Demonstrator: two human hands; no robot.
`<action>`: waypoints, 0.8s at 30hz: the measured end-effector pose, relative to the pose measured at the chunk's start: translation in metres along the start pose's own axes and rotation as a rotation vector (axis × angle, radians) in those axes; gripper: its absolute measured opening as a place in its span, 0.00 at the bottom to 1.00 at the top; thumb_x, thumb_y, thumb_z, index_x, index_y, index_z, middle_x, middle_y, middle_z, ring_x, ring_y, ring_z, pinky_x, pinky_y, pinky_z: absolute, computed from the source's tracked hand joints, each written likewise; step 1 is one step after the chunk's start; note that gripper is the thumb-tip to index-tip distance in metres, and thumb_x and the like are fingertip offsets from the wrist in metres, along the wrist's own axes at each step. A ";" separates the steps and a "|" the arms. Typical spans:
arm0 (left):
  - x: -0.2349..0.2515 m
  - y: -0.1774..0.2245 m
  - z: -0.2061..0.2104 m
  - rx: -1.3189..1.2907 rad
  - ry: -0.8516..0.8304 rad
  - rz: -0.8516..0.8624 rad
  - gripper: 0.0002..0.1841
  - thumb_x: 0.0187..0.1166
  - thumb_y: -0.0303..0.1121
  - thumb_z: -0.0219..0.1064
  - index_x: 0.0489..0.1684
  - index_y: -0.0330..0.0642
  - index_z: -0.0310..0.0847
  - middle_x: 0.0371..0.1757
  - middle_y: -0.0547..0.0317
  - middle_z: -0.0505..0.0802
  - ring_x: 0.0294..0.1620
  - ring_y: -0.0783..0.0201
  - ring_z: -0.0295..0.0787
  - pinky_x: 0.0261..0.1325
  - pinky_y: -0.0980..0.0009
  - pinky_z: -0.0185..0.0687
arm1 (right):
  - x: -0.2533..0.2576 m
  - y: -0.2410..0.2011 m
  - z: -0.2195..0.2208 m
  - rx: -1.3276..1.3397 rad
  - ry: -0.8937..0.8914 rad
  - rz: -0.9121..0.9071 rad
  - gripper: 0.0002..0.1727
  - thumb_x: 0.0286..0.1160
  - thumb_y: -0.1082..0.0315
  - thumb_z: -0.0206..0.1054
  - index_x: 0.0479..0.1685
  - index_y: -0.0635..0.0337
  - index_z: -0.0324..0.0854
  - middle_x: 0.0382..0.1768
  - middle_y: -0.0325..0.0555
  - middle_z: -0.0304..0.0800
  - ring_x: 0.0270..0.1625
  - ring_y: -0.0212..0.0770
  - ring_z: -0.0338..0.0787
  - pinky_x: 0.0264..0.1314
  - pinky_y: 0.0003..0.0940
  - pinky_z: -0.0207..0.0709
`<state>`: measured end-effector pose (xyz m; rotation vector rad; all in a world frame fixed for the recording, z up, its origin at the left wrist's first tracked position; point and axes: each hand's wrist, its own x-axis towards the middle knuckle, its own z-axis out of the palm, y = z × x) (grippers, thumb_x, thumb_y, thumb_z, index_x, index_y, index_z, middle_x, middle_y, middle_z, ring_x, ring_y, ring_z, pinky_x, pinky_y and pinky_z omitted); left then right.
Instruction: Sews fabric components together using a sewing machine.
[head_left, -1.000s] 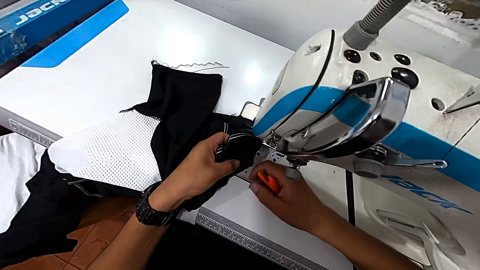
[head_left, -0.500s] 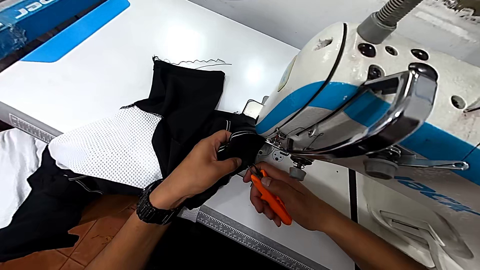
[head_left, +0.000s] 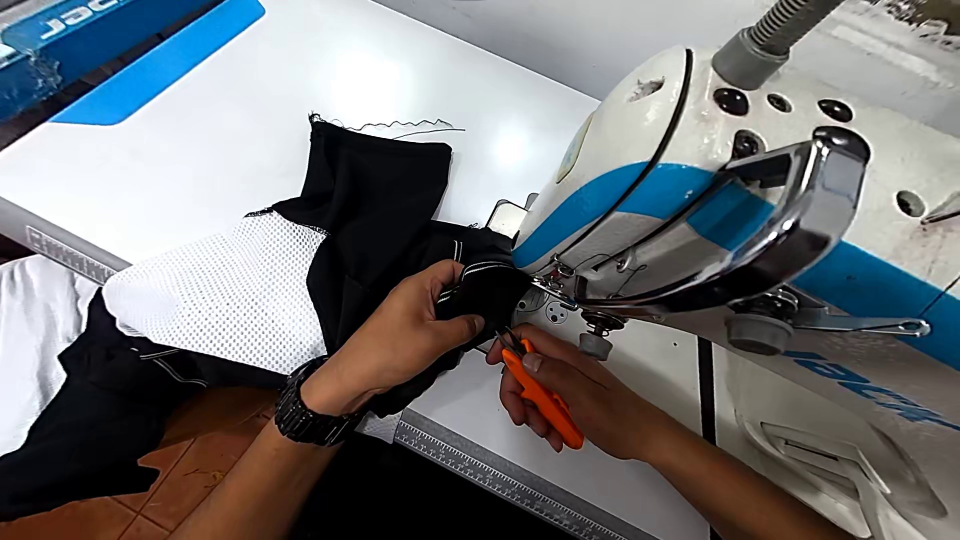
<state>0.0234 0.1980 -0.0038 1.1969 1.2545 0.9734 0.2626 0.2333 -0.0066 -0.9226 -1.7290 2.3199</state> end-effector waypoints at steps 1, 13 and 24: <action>0.000 0.000 0.000 0.003 0.000 -0.001 0.16 0.73 0.20 0.72 0.57 0.43 0.81 0.41 0.56 0.95 0.36 0.65 0.93 0.32 0.72 0.89 | 0.000 0.000 0.000 0.001 -0.001 -0.002 0.22 0.91 0.49 0.38 0.65 0.50 0.72 0.32 0.41 0.85 0.23 0.30 0.83 0.22 0.20 0.77; 0.000 0.000 0.000 -0.029 -0.004 -0.003 0.18 0.72 0.18 0.71 0.58 0.42 0.81 0.44 0.55 0.95 0.38 0.64 0.94 0.34 0.72 0.90 | -0.001 0.005 0.000 0.060 -0.006 -0.063 0.21 0.89 0.51 0.40 0.61 0.52 0.72 0.34 0.41 0.85 0.28 0.32 0.87 0.29 0.23 0.84; 0.000 0.000 0.000 -0.049 -0.005 -0.006 0.19 0.71 0.17 0.71 0.60 0.41 0.82 0.45 0.54 0.95 0.39 0.63 0.94 0.35 0.71 0.91 | 0.002 0.003 -0.002 0.031 -0.012 -0.017 0.23 0.90 0.51 0.37 0.63 0.51 0.72 0.31 0.41 0.84 0.21 0.29 0.82 0.20 0.19 0.76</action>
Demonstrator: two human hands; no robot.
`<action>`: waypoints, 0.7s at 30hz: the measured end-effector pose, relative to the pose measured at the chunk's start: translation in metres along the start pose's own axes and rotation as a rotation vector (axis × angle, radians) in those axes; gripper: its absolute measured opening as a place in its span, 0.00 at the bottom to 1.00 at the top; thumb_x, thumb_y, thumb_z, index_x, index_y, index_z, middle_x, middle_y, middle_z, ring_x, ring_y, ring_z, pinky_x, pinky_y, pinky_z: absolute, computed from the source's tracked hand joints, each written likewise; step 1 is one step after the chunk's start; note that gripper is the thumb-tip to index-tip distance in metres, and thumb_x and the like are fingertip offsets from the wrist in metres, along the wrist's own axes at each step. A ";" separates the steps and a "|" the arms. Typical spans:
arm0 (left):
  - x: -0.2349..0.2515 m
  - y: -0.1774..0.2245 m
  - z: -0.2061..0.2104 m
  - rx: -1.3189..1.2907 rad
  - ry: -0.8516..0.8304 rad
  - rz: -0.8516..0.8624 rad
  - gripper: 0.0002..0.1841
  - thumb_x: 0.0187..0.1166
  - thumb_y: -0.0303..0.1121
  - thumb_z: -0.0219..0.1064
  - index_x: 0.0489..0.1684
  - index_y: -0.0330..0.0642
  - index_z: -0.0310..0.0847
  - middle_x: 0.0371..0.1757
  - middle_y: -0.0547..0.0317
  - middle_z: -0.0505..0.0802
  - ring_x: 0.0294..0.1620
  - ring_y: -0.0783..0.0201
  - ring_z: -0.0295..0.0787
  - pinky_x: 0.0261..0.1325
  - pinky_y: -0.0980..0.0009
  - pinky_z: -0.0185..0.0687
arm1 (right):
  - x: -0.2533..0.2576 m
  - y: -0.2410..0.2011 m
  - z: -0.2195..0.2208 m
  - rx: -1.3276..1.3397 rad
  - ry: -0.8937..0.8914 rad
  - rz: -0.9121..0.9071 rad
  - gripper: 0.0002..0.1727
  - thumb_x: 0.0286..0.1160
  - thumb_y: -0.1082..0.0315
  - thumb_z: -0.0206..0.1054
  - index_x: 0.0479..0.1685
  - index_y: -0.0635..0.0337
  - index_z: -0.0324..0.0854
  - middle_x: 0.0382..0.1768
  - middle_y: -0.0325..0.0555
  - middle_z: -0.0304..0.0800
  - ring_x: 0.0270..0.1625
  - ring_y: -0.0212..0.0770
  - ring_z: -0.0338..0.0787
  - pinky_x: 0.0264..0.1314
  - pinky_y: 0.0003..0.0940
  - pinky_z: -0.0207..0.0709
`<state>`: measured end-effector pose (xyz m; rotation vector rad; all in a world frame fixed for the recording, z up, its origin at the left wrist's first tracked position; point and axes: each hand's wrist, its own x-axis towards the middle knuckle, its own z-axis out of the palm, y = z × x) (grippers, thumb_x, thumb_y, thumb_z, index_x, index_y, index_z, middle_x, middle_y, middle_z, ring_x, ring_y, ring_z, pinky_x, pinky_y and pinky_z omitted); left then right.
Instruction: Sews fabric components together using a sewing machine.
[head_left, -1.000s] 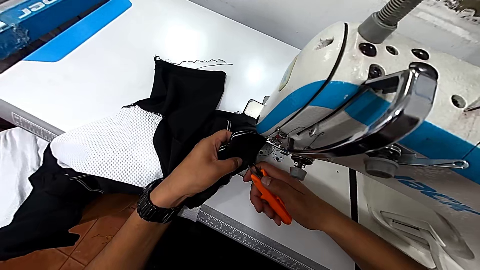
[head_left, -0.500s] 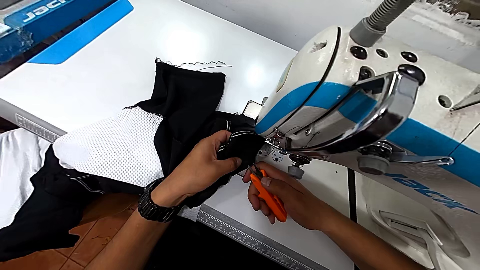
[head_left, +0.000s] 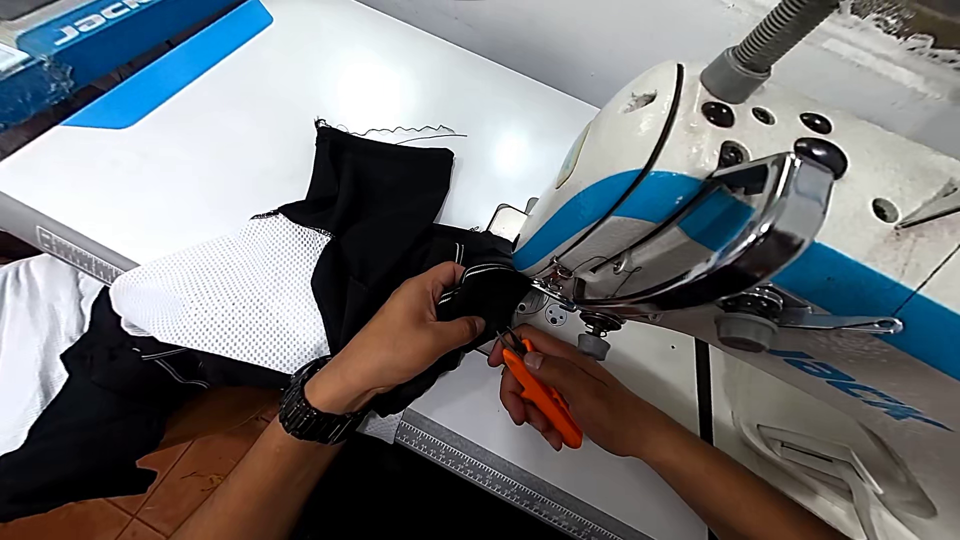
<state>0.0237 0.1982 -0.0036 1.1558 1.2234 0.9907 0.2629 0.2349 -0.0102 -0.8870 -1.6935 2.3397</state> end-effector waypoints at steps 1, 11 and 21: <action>0.000 0.000 0.000 0.002 0.000 -0.001 0.19 0.71 0.17 0.71 0.60 0.41 0.81 0.45 0.54 0.95 0.39 0.64 0.94 0.35 0.72 0.91 | 0.000 0.000 0.000 -0.001 -0.003 0.002 0.23 0.90 0.51 0.36 0.63 0.51 0.72 0.31 0.40 0.84 0.21 0.29 0.82 0.20 0.19 0.76; 0.000 0.000 0.000 0.018 0.000 0.003 0.19 0.72 0.18 0.71 0.60 0.42 0.82 0.45 0.55 0.95 0.38 0.64 0.94 0.35 0.72 0.90 | 0.000 -0.001 0.000 0.000 -0.010 0.004 0.23 0.91 0.49 0.37 0.62 0.51 0.72 0.31 0.41 0.84 0.21 0.29 0.82 0.20 0.19 0.76; 0.000 -0.001 0.000 -0.009 -0.003 -0.001 0.18 0.71 0.18 0.71 0.59 0.42 0.82 0.43 0.53 0.95 0.36 0.63 0.93 0.32 0.72 0.89 | -0.001 0.001 -0.002 0.044 -0.029 -0.012 0.23 0.89 0.48 0.39 0.61 0.50 0.73 0.31 0.39 0.85 0.22 0.29 0.83 0.21 0.19 0.77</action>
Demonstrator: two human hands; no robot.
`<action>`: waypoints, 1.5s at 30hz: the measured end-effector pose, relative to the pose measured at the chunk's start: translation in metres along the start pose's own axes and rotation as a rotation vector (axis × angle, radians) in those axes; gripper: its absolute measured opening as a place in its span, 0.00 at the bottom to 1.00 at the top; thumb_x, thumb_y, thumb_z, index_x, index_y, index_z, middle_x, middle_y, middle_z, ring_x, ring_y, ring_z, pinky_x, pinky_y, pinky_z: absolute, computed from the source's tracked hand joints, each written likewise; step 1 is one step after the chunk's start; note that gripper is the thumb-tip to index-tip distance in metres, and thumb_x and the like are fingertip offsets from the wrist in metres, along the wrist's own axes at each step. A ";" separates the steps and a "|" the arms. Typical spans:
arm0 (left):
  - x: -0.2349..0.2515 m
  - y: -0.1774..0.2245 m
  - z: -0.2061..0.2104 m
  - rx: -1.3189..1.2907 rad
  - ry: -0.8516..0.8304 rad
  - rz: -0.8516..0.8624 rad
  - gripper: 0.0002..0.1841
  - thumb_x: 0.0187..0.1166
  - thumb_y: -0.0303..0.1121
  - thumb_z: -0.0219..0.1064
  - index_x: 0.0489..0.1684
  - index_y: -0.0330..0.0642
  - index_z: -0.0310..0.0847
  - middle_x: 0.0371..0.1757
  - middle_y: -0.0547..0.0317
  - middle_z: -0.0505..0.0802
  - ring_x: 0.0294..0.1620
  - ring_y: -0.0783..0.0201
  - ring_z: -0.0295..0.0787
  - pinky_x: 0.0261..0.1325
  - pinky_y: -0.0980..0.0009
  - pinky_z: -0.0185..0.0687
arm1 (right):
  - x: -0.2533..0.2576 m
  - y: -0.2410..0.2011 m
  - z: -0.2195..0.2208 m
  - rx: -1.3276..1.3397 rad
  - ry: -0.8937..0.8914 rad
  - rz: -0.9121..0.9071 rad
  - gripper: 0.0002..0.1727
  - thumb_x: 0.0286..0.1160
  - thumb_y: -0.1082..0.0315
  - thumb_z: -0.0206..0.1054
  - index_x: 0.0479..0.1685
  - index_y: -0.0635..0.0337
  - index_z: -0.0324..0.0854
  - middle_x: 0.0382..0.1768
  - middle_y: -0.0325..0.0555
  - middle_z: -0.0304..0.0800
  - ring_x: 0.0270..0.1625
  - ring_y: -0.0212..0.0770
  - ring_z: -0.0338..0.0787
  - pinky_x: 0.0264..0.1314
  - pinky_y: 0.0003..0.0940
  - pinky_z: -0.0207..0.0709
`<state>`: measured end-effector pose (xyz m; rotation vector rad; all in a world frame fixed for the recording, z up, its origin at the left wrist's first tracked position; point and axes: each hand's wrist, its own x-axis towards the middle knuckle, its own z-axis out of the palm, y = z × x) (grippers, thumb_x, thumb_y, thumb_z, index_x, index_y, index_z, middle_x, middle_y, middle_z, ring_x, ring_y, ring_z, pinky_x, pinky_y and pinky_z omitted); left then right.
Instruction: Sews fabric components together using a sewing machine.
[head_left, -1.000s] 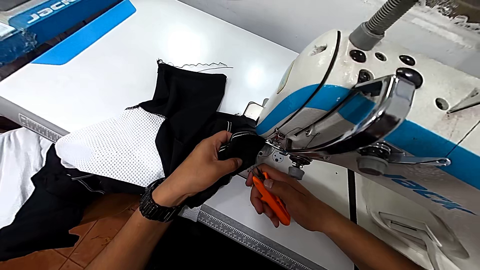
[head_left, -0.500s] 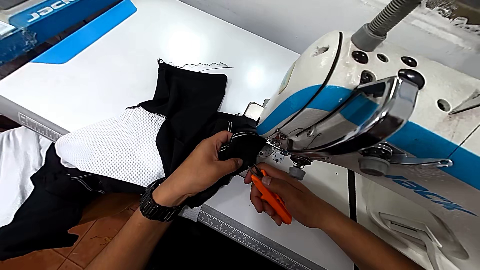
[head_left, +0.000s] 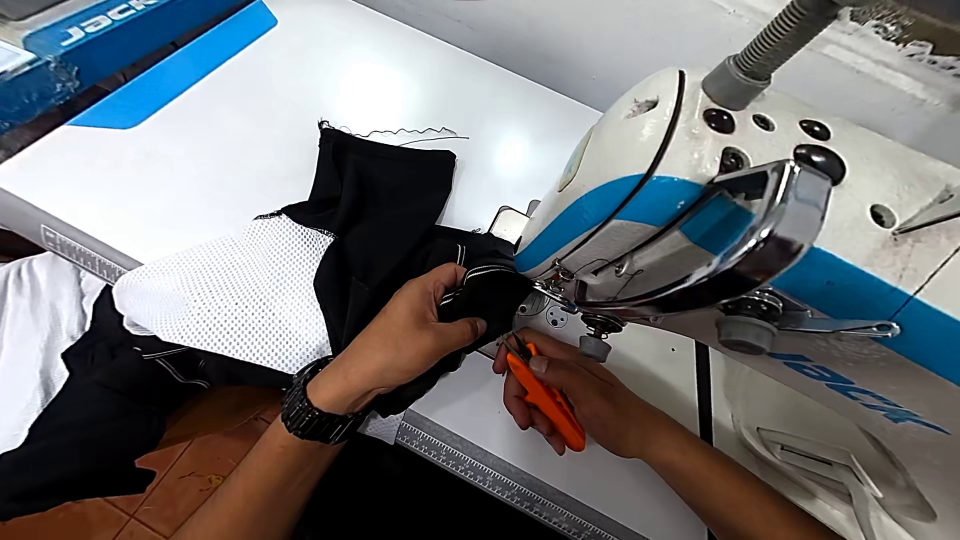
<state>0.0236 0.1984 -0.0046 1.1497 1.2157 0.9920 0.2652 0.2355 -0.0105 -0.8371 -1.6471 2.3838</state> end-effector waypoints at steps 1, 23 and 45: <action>0.000 0.000 0.000 0.000 0.000 0.000 0.18 0.71 0.18 0.71 0.59 0.42 0.82 0.42 0.53 0.95 0.36 0.63 0.93 0.32 0.72 0.89 | 0.001 -0.001 0.000 -0.006 0.002 0.011 0.23 0.90 0.49 0.38 0.61 0.50 0.73 0.30 0.40 0.84 0.21 0.28 0.82 0.20 0.19 0.76; 0.000 0.001 0.000 0.008 0.001 -0.008 0.18 0.71 0.18 0.71 0.59 0.42 0.82 0.43 0.54 0.95 0.37 0.64 0.93 0.32 0.72 0.89 | 0.003 -0.002 0.000 -0.007 0.023 0.038 0.23 0.89 0.50 0.37 0.61 0.50 0.73 0.30 0.40 0.85 0.20 0.28 0.81 0.19 0.19 0.74; 0.000 0.000 -0.001 0.012 -0.005 -0.002 0.18 0.72 0.18 0.72 0.58 0.42 0.81 0.42 0.53 0.95 0.36 0.63 0.94 0.33 0.71 0.90 | 0.004 0.000 -0.001 0.034 0.014 0.029 0.23 0.89 0.47 0.39 0.61 0.49 0.73 0.29 0.40 0.85 0.18 0.28 0.81 0.17 0.18 0.74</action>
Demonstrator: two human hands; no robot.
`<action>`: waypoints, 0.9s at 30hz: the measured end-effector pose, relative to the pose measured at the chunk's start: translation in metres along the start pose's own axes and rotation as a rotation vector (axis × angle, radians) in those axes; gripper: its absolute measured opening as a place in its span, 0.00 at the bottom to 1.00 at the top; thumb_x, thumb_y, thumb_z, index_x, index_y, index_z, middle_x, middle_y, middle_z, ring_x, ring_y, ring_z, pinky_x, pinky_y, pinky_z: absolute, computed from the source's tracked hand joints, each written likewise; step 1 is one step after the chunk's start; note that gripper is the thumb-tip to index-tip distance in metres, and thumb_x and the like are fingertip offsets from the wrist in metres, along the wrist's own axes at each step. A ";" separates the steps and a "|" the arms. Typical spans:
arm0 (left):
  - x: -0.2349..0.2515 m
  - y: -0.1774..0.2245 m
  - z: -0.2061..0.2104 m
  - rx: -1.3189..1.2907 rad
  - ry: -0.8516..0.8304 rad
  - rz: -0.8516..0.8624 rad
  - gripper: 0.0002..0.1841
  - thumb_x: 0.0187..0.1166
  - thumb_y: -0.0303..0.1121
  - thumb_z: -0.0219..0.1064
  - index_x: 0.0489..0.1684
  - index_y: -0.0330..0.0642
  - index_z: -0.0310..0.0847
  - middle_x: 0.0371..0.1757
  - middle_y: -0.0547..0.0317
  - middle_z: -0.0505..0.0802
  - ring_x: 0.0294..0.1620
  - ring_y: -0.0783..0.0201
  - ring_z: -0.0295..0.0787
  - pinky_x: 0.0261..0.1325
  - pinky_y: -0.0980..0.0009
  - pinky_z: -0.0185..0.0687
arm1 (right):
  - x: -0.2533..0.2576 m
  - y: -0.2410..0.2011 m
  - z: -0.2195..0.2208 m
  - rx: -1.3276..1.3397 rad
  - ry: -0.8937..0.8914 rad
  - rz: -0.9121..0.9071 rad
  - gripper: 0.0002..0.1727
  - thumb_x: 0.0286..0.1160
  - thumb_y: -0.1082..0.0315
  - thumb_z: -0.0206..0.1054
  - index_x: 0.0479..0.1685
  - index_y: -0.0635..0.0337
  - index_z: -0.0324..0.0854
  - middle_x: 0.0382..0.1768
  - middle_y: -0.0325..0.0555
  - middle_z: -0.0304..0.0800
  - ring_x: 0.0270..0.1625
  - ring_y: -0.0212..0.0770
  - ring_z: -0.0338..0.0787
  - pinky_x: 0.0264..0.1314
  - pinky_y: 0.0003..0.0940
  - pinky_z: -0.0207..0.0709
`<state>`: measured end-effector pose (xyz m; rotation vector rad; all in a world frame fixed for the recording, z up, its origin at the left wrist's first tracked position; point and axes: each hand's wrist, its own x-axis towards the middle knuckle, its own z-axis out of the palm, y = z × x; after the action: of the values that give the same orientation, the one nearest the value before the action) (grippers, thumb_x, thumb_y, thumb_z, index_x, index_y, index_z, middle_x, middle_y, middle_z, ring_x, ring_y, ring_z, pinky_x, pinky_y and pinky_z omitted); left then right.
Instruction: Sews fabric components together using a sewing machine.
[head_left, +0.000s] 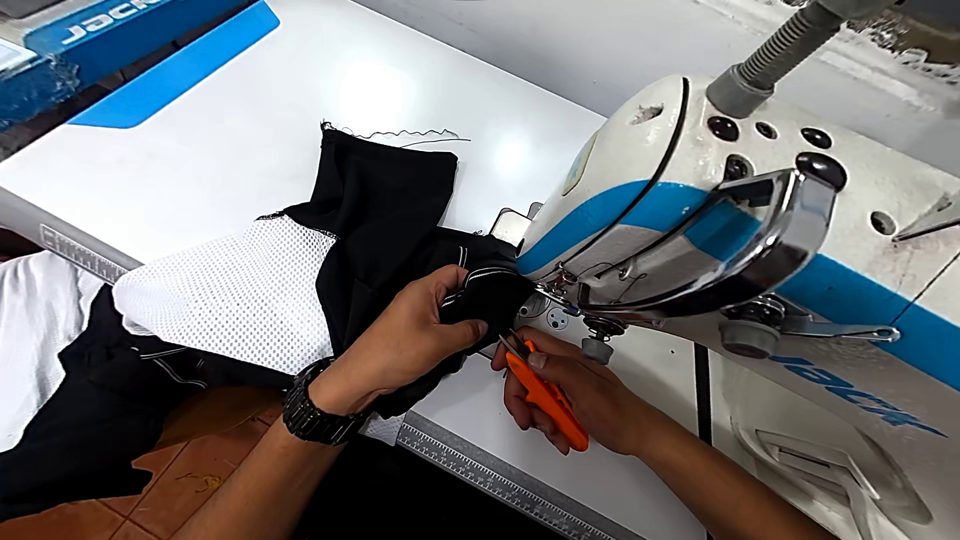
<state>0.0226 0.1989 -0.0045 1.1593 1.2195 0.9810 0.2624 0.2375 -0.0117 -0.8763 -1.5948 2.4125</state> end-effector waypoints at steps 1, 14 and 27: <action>0.000 0.000 0.000 0.005 0.001 0.002 0.18 0.72 0.18 0.72 0.58 0.42 0.82 0.42 0.54 0.95 0.36 0.63 0.94 0.33 0.71 0.90 | 0.000 0.000 0.000 0.004 -0.001 0.002 0.23 0.89 0.47 0.39 0.62 0.50 0.73 0.29 0.41 0.85 0.18 0.28 0.81 0.17 0.18 0.74; 0.000 0.000 -0.001 -0.024 0.002 -0.012 0.18 0.70 0.19 0.73 0.58 0.42 0.81 0.40 0.53 0.94 0.34 0.63 0.93 0.30 0.71 0.89 | -0.008 0.008 0.015 -0.568 0.400 -0.436 0.07 0.82 0.57 0.63 0.45 0.49 0.81 0.27 0.27 0.81 0.26 0.16 0.78 0.27 0.12 0.72; -0.002 -0.001 -0.001 0.013 -0.026 0.055 0.21 0.65 0.17 0.75 0.57 0.43 0.81 0.42 0.55 0.95 0.36 0.64 0.93 0.31 0.71 0.89 | 0.021 0.015 0.011 -1.359 0.794 -1.060 0.09 0.78 0.71 0.69 0.52 0.55 0.80 0.47 0.43 0.94 0.50 0.35 0.94 0.50 0.27 0.87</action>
<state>0.0213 0.1964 -0.0051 1.2178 1.1802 0.9968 0.2420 0.2306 -0.0298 -0.5933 -2.2231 0.0801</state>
